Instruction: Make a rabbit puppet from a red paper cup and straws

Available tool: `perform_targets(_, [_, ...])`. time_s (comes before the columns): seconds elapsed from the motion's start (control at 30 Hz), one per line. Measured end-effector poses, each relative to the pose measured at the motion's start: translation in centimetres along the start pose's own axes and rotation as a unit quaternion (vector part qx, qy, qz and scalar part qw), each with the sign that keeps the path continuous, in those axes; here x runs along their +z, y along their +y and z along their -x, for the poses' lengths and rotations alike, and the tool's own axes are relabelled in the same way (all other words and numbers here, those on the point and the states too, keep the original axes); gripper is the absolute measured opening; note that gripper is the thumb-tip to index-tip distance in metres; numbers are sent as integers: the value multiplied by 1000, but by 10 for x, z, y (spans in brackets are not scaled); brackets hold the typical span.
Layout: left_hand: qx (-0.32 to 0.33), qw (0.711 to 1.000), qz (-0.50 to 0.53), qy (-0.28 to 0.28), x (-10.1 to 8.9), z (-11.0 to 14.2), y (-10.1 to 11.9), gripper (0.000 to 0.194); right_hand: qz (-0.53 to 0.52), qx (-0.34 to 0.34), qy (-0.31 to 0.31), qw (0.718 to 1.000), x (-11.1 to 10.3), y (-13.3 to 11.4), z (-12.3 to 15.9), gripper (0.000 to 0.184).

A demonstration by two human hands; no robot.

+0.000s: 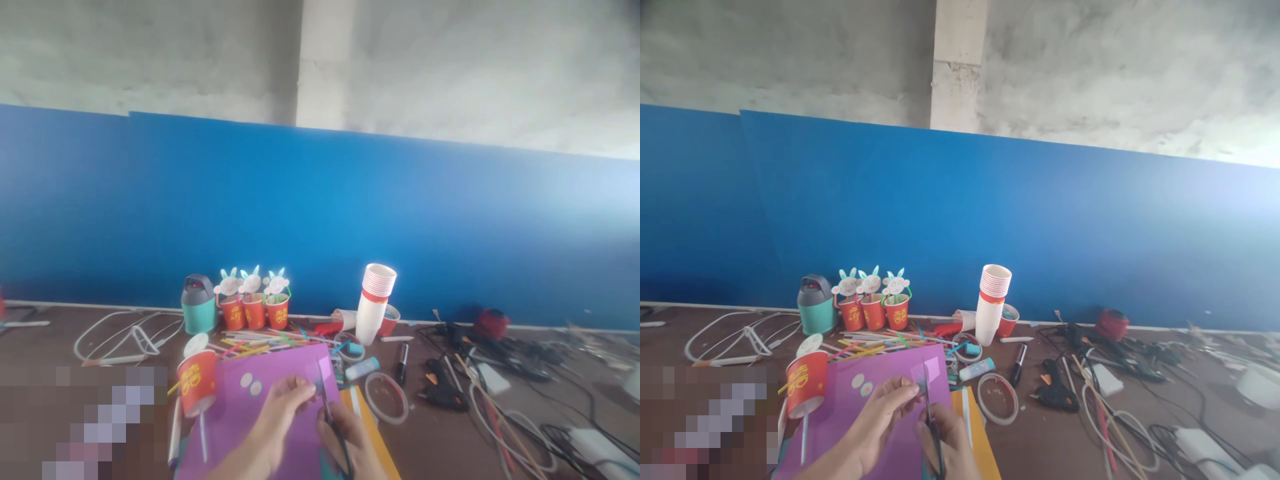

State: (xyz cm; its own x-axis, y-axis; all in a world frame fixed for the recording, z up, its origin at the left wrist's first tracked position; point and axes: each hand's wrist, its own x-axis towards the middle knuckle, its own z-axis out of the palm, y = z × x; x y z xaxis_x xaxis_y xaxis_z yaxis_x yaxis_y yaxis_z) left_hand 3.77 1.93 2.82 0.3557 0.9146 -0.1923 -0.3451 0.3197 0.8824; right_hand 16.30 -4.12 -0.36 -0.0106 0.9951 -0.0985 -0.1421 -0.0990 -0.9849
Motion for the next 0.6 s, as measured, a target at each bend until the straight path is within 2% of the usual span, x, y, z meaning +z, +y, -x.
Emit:
perform_targets(0.23, [-1,1000,-23,-12,0,-2,5,24,37,-20,5,999,-2,0,-2,49])
perform_targets(0.3, [0,999,-40,-16,-1,-2,7,22,50,-36,-12,998,-3,1,-4,48])
perform_targets(0.4, [9,997,-66,-28,-1,-3,8,19,37,-52,-30,998,-3,-1,-5,48])
perform_targets(0.6, [15,996,-82,-42,-4,-5,6,17,35,-56,-23,998,-1,-2,-3,46])
